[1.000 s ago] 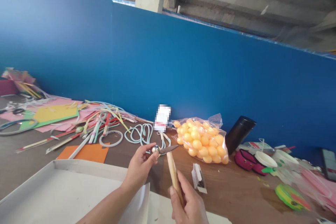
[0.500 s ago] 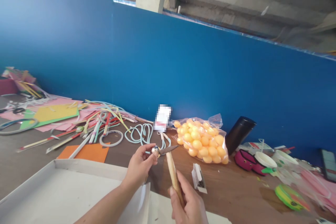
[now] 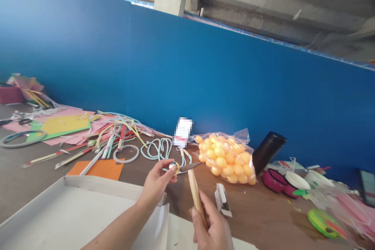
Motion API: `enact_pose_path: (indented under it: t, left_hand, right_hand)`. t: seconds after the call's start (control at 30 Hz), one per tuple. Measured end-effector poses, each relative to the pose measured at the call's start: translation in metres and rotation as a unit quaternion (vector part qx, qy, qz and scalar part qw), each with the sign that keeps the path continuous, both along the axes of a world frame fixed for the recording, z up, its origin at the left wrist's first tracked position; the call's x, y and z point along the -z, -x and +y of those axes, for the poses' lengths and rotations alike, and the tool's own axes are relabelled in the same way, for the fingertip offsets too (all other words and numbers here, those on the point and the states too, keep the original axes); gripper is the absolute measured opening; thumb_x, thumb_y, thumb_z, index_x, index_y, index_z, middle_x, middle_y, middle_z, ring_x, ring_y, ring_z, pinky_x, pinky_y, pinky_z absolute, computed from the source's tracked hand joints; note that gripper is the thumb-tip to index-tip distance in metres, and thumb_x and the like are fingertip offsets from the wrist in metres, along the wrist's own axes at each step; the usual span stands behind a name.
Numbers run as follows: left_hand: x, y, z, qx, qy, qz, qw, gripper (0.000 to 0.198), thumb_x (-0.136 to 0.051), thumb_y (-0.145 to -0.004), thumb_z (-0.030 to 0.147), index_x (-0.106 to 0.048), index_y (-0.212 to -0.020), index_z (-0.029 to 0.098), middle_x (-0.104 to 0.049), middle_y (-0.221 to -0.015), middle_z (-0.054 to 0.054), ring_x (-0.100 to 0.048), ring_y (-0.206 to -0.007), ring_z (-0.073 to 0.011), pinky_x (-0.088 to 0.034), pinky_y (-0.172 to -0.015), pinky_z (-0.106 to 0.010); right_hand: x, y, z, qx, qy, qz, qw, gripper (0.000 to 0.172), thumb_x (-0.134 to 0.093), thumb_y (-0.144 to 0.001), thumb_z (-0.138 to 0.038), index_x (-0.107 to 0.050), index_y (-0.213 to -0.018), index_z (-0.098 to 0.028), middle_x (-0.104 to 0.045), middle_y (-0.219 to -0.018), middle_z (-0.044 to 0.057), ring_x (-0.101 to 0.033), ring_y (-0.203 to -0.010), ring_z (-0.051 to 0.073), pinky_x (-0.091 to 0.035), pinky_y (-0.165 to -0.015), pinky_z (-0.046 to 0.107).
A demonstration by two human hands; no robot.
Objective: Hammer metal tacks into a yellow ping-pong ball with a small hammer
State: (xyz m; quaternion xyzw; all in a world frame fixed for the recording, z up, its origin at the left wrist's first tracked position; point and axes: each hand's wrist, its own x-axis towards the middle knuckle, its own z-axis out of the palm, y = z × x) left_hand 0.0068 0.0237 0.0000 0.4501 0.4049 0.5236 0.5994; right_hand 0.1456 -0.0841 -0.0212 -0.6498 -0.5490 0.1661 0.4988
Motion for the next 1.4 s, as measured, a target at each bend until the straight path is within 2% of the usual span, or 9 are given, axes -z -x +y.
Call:
enact_pose_path:
  t: [0.27,0.47,0.63,0.87,1.13,1.4]
  left_hand:
    - [0.000,0.002,0.001,0.019,0.016,-0.020,0.999,0.047,-0.068,-0.065,0.042,-0.059,-0.103,0.015,-0.064,-0.080,-0.003,-0.063,-0.066,-0.0138,-0.053,-0.070,-0.030]
    - [0.000,-0.001,0.000,0.018,0.019,-0.019,0.999,0.054,-0.072,-0.060,0.039,-0.058,-0.107,0.015,-0.065,-0.082,-0.003,-0.062,-0.066,-0.0133,-0.052,-0.070,-0.028]
    - [0.005,-0.004,0.000,0.032,0.010,-0.030,0.999,0.055,-0.074,-0.057,0.035,-0.058,-0.106,0.014,-0.063,-0.072,-0.001,-0.060,-0.061,-0.0129,-0.051,-0.067,-0.028]
    - [0.008,-0.005,-0.002,0.039,-0.006,-0.011,0.999,0.050,-0.071,-0.061,0.036,-0.059,-0.105,0.016,-0.064,-0.069,0.000,-0.060,-0.060,-0.0128,-0.049,-0.063,-0.026]
    - [0.008,-0.006,-0.002,0.031,-0.010,0.029,0.999,0.051,-0.071,-0.061,0.035,-0.057,-0.106,0.015,-0.064,-0.070,-0.001,-0.060,-0.059,-0.0133,-0.049,-0.061,-0.026]
    - [0.019,-0.007,-0.001,-0.006,-0.080,0.085,0.993,0.045,-0.067,-0.063,0.033,-0.061,-0.105,0.018,-0.061,-0.070,-0.001,-0.058,-0.059,-0.0142,-0.047,-0.060,-0.028]
  right_hand:
    - [-0.006,0.003,-0.002,-0.005,0.012,0.037,0.999,0.054,-0.049,-0.080,-0.045,-0.054,-0.120,-0.009,-0.068,-0.059,0.003,-0.055,-0.033,0.012,-0.049,-0.038,0.017]
    - [-0.008,0.004,-0.004,-0.001,-0.010,0.048,0.999,0.052,-0.050,-0.079,-0.044,-0.056,-0.118,-0.010,-0.071,-0.064,0.005,-0.054,-0.032,0.012,-0.050,-0.037,0.017]
    - [-0.006,0.002,-0.004,0.008,-0.028,0.004,1.000,0.051,-0.049,-0.079,-0.047,-0.060,-0.117,-0.014,-0.074,-0.081,0.009,-0.060,-0.037,0.012,-0.050,-0.037,0.017]
    - [-0.007,-0.001,-0.003,0.012,-0.038,-0.015,0.999,0.050,-0.049,-0.080,-0.045,-0.060,-0.117,-0.014,-0.074,-0.082,0.010,-0.068,-0.054,0.017,-0.053,-0.043,0.017]
    - [-0.009,-0.003,-0.003,0.010,-0.041,-0.034,0.999,0.048,-0.048,-0.080,-0.045,-0.062,-0.115,-0.015,-0.074,-0.080,0.009,-0.067,-0.051,0.017,-0.053,-0.042,0.017]
    - [-0.007,-0.003,-0.002,-0.008,-0.029,-0.049,0.998,0.050,-0.046,-0.081,-0.047,-0.062,-0.115,-0.014,-0.073,-0.086,0.010,-0.068,-0.055,0.017,-0.053,-0.043,0.017]
